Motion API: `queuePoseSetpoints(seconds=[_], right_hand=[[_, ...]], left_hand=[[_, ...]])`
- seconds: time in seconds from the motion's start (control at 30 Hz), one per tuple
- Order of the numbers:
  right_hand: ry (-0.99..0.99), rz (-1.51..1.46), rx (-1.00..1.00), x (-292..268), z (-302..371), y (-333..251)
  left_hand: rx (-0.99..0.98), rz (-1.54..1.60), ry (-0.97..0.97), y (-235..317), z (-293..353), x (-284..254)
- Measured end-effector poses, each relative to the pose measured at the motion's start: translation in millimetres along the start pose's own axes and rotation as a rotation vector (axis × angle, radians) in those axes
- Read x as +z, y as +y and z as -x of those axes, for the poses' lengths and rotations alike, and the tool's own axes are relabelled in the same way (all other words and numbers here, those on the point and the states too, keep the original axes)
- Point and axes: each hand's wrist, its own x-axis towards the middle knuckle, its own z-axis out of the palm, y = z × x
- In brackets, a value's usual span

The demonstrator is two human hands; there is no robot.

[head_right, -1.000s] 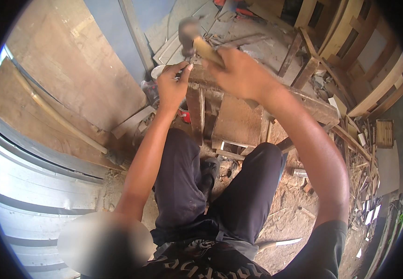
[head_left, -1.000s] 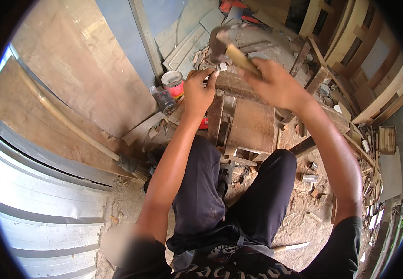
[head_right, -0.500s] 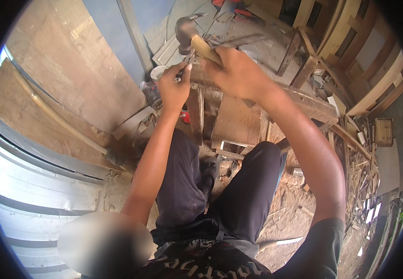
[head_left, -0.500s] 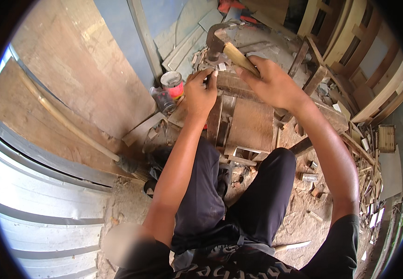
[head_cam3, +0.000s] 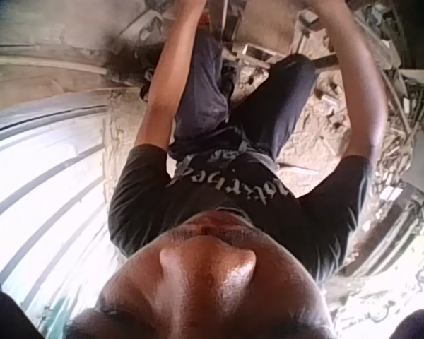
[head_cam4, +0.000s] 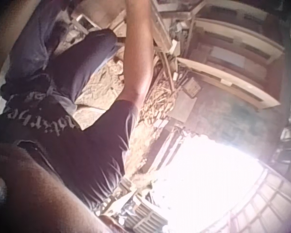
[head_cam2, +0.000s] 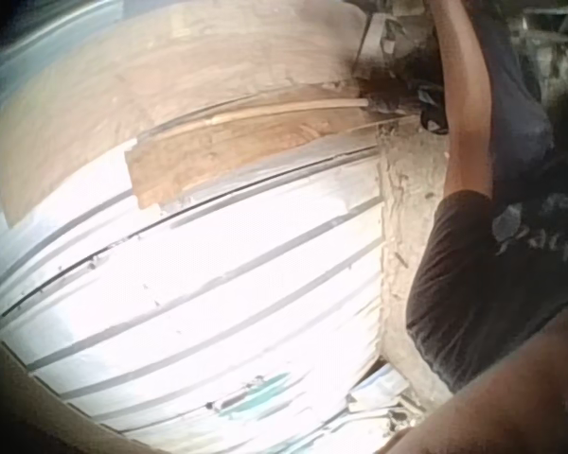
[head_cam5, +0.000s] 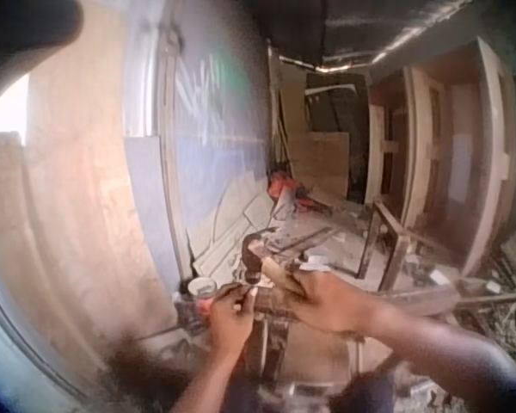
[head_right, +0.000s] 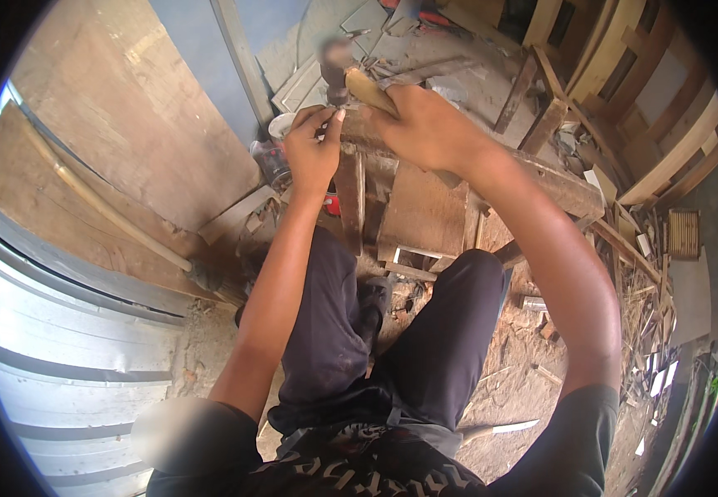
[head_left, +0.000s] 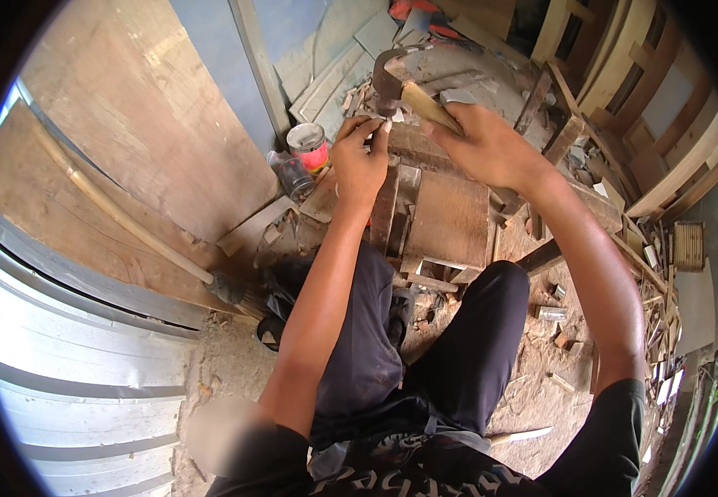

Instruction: The person sits on the floor and repeatedly hammers nails into a wooden frame using a hammer. They adjust the frame's position and continue nailing at different points to secure the structure.

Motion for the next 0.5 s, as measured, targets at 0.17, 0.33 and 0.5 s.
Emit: queuePoseSetpoints(seconds=[0.17, 0.33, 0.5], right_hand=[[0.130, -0.049, -0.069, -5, -2, 0], [-0.090, 0.103, -0.027, -16, -6, -6], [0.019, 0.096, -0.104, -8, -5, -14]], left_hand=[[0.056, -0.011, 0.025, -9, -2, 4], [0.006, -0.012, 0.007, -9, -2, 1], [-0.010, -0.026, 0.009, -8, -4, -4]])
